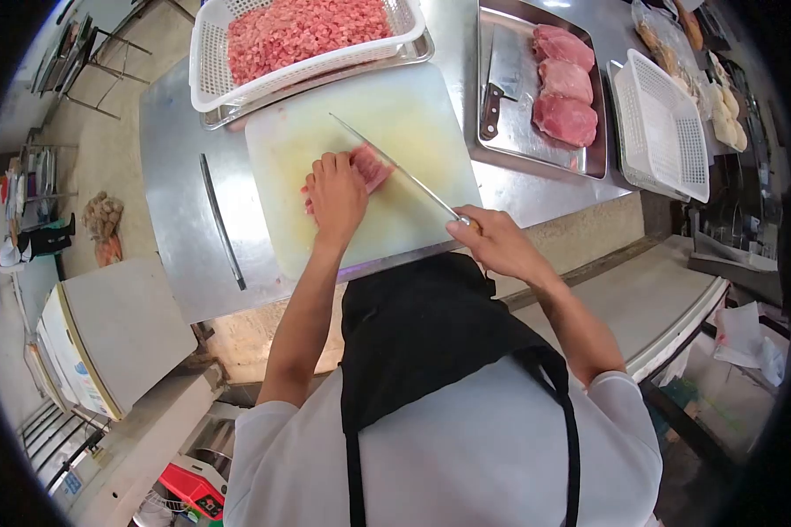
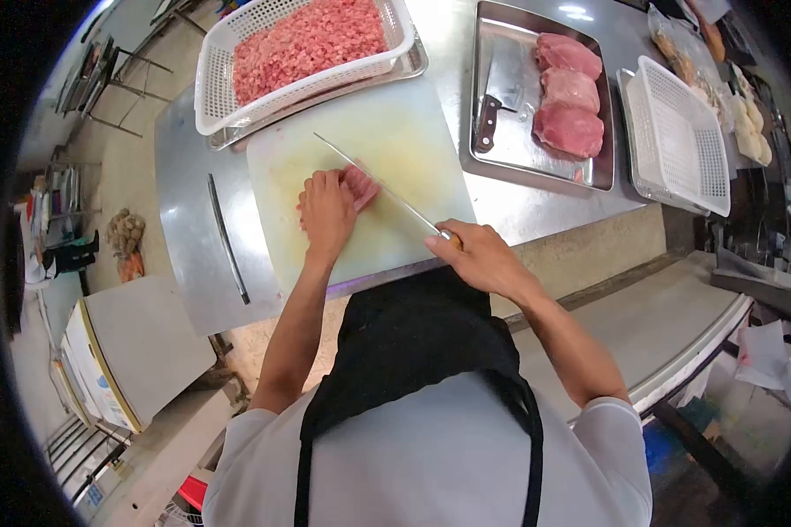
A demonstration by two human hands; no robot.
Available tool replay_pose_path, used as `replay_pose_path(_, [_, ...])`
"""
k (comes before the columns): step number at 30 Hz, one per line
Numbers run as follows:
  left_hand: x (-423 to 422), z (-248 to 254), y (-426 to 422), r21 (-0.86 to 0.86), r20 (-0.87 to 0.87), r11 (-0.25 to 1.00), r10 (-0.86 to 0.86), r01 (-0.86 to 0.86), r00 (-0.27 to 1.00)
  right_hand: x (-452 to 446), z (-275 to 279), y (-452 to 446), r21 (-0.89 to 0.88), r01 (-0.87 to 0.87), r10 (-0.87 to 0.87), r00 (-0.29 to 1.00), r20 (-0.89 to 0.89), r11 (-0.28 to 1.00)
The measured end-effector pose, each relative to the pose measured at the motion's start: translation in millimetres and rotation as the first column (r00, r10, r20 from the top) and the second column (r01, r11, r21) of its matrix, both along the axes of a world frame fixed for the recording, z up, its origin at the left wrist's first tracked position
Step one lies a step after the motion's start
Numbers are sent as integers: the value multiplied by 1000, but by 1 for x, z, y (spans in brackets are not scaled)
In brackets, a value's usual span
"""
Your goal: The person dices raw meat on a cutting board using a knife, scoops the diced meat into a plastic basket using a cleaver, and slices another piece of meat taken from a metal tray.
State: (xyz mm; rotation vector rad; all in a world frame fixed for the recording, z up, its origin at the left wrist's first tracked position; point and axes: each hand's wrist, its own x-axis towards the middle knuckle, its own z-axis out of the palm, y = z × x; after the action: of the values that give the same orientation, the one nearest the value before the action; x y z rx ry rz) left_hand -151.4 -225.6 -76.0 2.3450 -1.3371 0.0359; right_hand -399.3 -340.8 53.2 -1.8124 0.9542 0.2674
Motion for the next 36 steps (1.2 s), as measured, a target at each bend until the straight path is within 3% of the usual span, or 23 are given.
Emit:
replay_pose_path(3, [0, 7, -5, 106, -25, 994, 20, -17, 999, 7, 7, -7, 62, -59, 64, 994, -85, 996])
replay_pose_path(6, [-1, 11, -7, 129, -32, 991, 21, -17, 999, 33, -18, -12, 66, -97, 97, 995, 6, 993])
replay_pose_path(9, [-1, 14, -4, 138, -10, 990, 19, -18, 1000, 69, -63, -10, -194, -140, 170, 974, 149, 971])
replay_pose_path(12, [0, 5, -1, 26, -20, 1000, 8, -7, 1000, 82, -47, -20, -69, -94, 101, 989, 109, 993])
replay_pose_path(15, [4, -7, -3, -58, -99, 997, 44, -50, 994, 63, -21, -21, -121, -178, 187, 980, 63, 976])
replay_pose_path(18, [3, 6, -5, -31, -161, 998, 42, -48, 986, 55, 2, -13, -22, -131, 131, 991, 24, 991])
replay_pose_path(21, [3, 12, -5, 97, -136, 995, 20, -6, 991, 69, -48, -16, -86, -194, 205, 968, 148, 977])
replay_pose_path(24, [5, 1, -2, 16, -89, 1000, 11, -9, 996, 90, -82, -13, -267, -157, 229, 938, 262, 951])
replay_pose_path(27, [5, -6, -2, -75, -147, 996, 26, -37, 989, 90, -25, -15, -12, -135, 135, 990, 50, 991])
replay_pose_path(29, [5, -3, -3, -86, -168, 995, 28, -43, 985, 78, -5, -12, 5, -149, 149, 989, 15, 989])
replay_pose_path(33, [1, 11, -3, -14, -149, 999, 28, -30, 988, 78, -32, -11, 93, -156, 154, 988, 32, 983])
replay_pose_path(36, [4, 3, -2, -36, -143, 999, 21, -27, 990, 104, -67, -5, -194, -116, 169, 944, 284, 974])
